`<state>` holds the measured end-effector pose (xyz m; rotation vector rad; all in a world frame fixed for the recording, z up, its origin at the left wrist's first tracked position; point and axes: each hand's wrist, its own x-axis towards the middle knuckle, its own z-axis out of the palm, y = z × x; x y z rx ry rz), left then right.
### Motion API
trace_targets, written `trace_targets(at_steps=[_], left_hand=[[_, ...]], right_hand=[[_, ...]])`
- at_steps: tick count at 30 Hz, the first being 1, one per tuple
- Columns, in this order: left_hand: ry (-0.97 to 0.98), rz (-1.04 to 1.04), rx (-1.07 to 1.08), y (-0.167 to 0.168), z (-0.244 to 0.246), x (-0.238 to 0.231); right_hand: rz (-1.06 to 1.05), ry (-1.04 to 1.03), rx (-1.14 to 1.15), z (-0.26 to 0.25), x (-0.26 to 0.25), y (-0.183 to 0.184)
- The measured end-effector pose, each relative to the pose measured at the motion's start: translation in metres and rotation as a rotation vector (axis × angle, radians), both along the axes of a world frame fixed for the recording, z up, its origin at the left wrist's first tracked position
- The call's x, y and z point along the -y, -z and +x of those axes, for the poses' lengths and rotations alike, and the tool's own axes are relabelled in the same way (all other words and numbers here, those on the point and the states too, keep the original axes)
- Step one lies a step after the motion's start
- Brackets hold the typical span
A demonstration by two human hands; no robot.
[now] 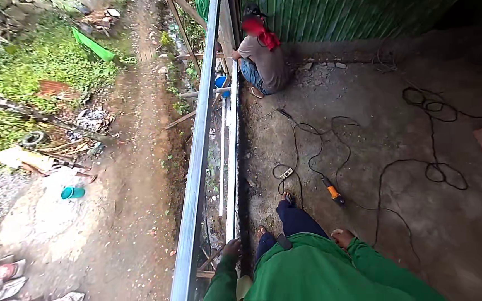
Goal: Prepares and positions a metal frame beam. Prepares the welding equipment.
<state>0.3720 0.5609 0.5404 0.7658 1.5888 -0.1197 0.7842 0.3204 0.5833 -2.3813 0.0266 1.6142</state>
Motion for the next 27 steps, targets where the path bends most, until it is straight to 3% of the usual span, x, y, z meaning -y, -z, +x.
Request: trace_targets(at_steps=[4, 11, 15, 21, 27], left_hand=[[-0.094, 0.029, 0.0, -0.002, 0.043, -0.034], [-0.126, 0.088, -0.007, -0.047, 0.149, -0.106], [-0.085, 0.135, 0.02, -0.061, 0.205, -0.15], [0.255, 0.192, 0.032, -0.05, 0.274, -0.223], [0.935, 0.117, 0.145, -0.046, 0.38, -0.28]], right_hand=[[-0.011, -0.007, -0.041, 0.059, -0.031, 0.021], [0.131, 0.108, -0.037, 0.164, -0.134, -0.013], [0.186, 0.175, -0.011, 0.206, -0.155, -0.015], [0.129, 0.276, -0.033, 0.226, -0.14, -0.001], [0.037, 0.316, -0.074, 0.238, -0.145, 0.021]])
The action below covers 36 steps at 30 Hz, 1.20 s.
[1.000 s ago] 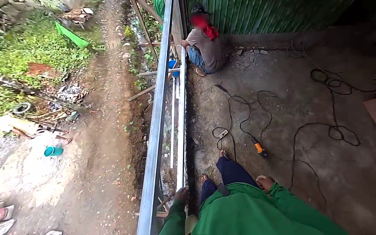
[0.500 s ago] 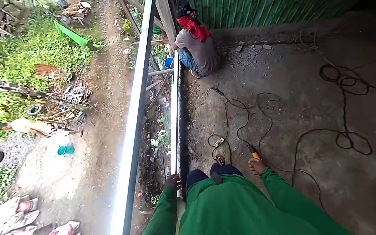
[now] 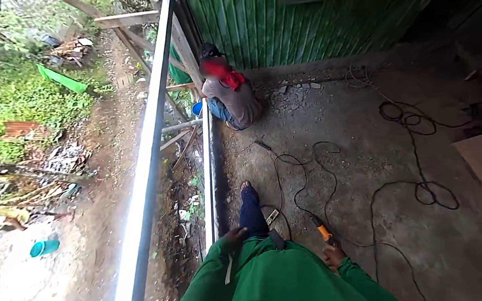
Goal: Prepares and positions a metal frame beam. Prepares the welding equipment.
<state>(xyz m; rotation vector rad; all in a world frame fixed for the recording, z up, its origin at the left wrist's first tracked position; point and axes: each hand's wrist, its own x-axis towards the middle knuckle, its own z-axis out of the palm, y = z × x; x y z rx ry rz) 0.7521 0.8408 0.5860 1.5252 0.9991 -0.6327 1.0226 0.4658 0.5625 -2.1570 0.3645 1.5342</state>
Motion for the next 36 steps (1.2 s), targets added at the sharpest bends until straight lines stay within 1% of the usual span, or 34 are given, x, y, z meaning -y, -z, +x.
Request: trace_targets(at_steps=[2, 4, 6, 8, 11, 12, 14, 16, 18, 20, 23, 25, 27, 28, 30, 32, 33, 34, 35, 36], left_hand=[[0.259, 0.018, -0.073, -0.002, 0.04, -0.019], [0.423, 0.01, -0.14, 0.005, 0.073, -0.05], [0.484, -0.018, -0.154, 0.009, 0.096, -0.089], [0.527, -0.049, -0.131, 0.012, 0.119, -0.14], [0.616, -0.084, -0.17, -0.006, 0.151, -0.21], [0.599, -0.103, -0.192, -0.011, 0.161, -0.231], [0.485, -0.161, -0.211, -0.015, 0.178, -0.266], [0.37, -0.201, -0.166, -0.026, 0.19, -0.291], [0.255, -0.177, -0.048, -0.041, 0.207, -0.313], [0.147, -0.118, 0.061, -0.049, 0.22, -0.329], [0.074, -0.063, 0.107, -0.057, 0.229, -0.341], [0.032, -0.059, 0.119, -0.055, 0.23, -0.345], [-0.004, -0.053, 0.119, -0.048, 0.226, -0.348], [-0.031, -0.04, 0.119, -0.04, 0.222, -0.348], [-0.118, -0.017, 0.099, -0.029, 0.21, -0.346], [-0.246, -0.003, 0.06, -0.028, 0.199, -0.339], [-0.333, 0.004, 0.039, -0.03, 0.197, -0.333], [-0.433, 0.002, 0.01, -0.033, 0.196, -0.326], [-0.53, -0.012, -0.017, -0.036, 0.197, -0.317], [-0.613, -0.032, -0.04, -0.039, 0.2, -0.309]], right_hand=[[-0.014, 0.016, 0.0, 0.011, -0.02, 0.004], [-0.021, 0.038, 0.012, 0.029, -0.046, 0.016], [-0.02, 0.093, 0.018, 0.045, -0.081, 0.02], [-0.029, 0.11, 0.004, 0.069, -0.133, 0.007], [-0.014, 0.016, -0.016, 0.105, -0.214, -0.014], [0.006, -0.003, 0.006, 0.12, -0.245, -0.023], [0.079, 0.021, 0.07, 0.151, -0.307, -0.042], [0.153, 0.053, 0.13, 0.173, -0.357, -0.065], [0.199, 0.041, 0.185, 0.197, -0.394, -0.081], [0.204, 0.02, 0.212, 0.214, -0.415, -0.09], [0.152, 0.004, 0.188, 0.23, -0.418, -0.081], [0.094, 0.028, 0.146, 0.237, -0.409, -0.073], [0.022, -0.014, 0.124, 0.242, -0.398, -0.068], [-0.008, -0.088, 0.133, 0.246, -0.392, -0.062], [-0.05, -0.318, 0.142, 0.263, -0.379, -0.044], [-0.076, -0.535, 0.1, 0.289, -0.376, -0.026], [-0.091, -0.61, 0.086, 0.306, -0.381, -0.018], [-0.101, -0.656, 0.087, 0.324, -0.387, -0.01], [-0.093, -0.658, 0.081, 0.341, -0.395, -0.006], [-0.051, -0.583, 0.059, 0.357, -0.411, -0.014]])
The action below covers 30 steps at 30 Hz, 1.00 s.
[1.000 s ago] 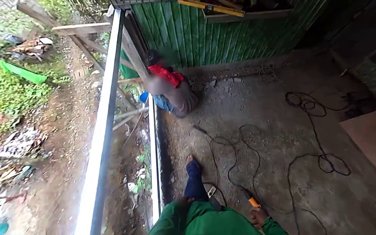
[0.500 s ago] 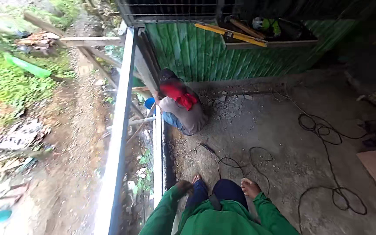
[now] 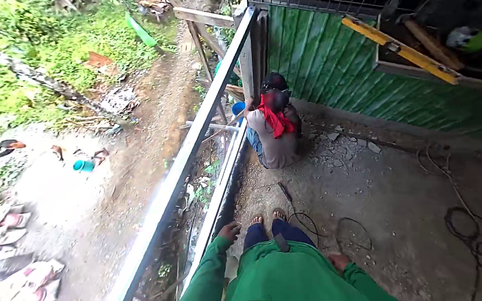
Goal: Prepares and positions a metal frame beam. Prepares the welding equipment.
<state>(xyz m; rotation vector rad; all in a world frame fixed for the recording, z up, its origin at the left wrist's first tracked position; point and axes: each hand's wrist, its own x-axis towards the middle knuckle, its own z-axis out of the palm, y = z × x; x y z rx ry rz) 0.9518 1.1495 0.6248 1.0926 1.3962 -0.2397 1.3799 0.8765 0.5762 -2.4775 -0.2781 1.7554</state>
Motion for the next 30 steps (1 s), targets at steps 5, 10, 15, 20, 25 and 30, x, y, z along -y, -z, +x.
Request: trace_targets(at_steps=[5, 10, 15, 20, 25, 30], left_hand=[[-0.177, -0.078, -0.005, 0.001, 0.028, 0.038], [-0.201, -0.071, 0.032, 0.018, 0.045, 0.058], [-0.173, -0.105, 0.033, 0.028, 0.041, 0.054], [-0.021, -0.137, 0.004, 0.044, 0.022, 0.03], [0.125, -0.142, 0.001, 0.073, -0.001, 0.007], [0.287, -0.194, -0.017, 0.108, -0.005, 0.003]], right_hand=[[0.144, 0.182, 0.016, 0.061, -0.11, -0.057], [0.21, 0.063, -0.014, 0.051, -0.169, -0.082], [0.172, -0.274, -0.145, 0.005, -0.155, -0.044], [0.135, -0.705, -0.206, -0.049, -0.135, -0.015], [0.022, -0.591, -0.159, -0.077, -0.168, -0.032], [-0.04, -0.401, -0.152, -0.091, -0.197, 0.013]])
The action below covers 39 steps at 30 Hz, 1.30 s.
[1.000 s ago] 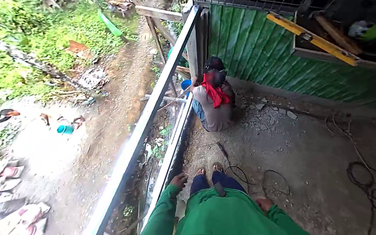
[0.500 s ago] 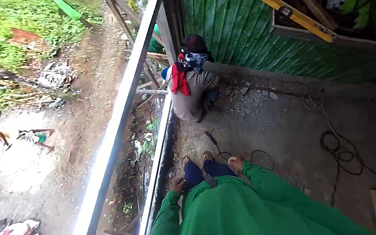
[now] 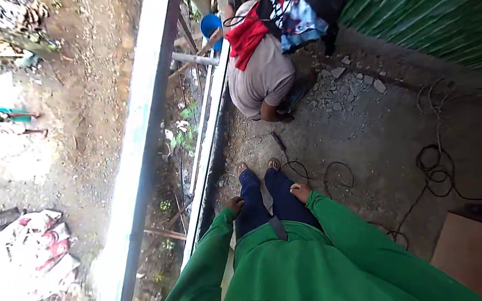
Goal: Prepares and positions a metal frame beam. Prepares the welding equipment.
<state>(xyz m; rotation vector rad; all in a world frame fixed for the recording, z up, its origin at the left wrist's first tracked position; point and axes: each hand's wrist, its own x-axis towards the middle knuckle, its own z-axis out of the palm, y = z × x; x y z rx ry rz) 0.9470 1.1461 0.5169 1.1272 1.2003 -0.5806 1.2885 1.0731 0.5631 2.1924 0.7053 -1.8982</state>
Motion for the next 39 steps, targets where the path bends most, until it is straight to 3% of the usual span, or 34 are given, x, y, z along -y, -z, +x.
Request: trace_targets(at_steps=[6, 10, 13, 16, 22, 28, 34, 36, 39], left_hand=[[0.059, -0.009, -0.048, 0.056, 0.022, 0.033], [0.212, 0.005, -0.263, 0.087, 0.053, 0.067], [0.328, 0.066, -0.404, 0.099, 0.067, 0.063], [0.281, 0.182, -0.411, 0.106, 0.058, 0.057], [0.13, 0.561, -0.397, 0.122, 0.037, 0.07], [0.056, 0.608, -0.351, 0.133, 0.01, 0.07], [0.049, 0.627, -0.314, 0.137, -0.003, 0.066], [0.06, 0.641, -0.31, 0.134, -0.005, 0.07], [0.071, 0.674, -0.314, 0.134, 0.001, 0.072]], right_hand=[[-0.067, 0.009, -0.067, -0.001, -0.042, 0.109], [-0.062, -0.112, -0.051, 0.017, -0.076, 0.208], [-0.068, -0.127, -0.014, 0.032, -0.106, 0.27], [-0.106, -0.152, 0.022, 0.041, -0.137, 0.313], [-0.15, -0.266, 0.26, 0.073, -0.145, 0.451], [-0.067, -0.189, 0.467, 0.093, -0.152, 0.535], [-0.036, -0.173, 0.494, 0.093, -0.156, 0.559], [0.02, -0.002, 0.405, 0.086, -0.148, 0.533], [0.069, 0.201, 0.189, 0.078, -0.138, 0.459]])
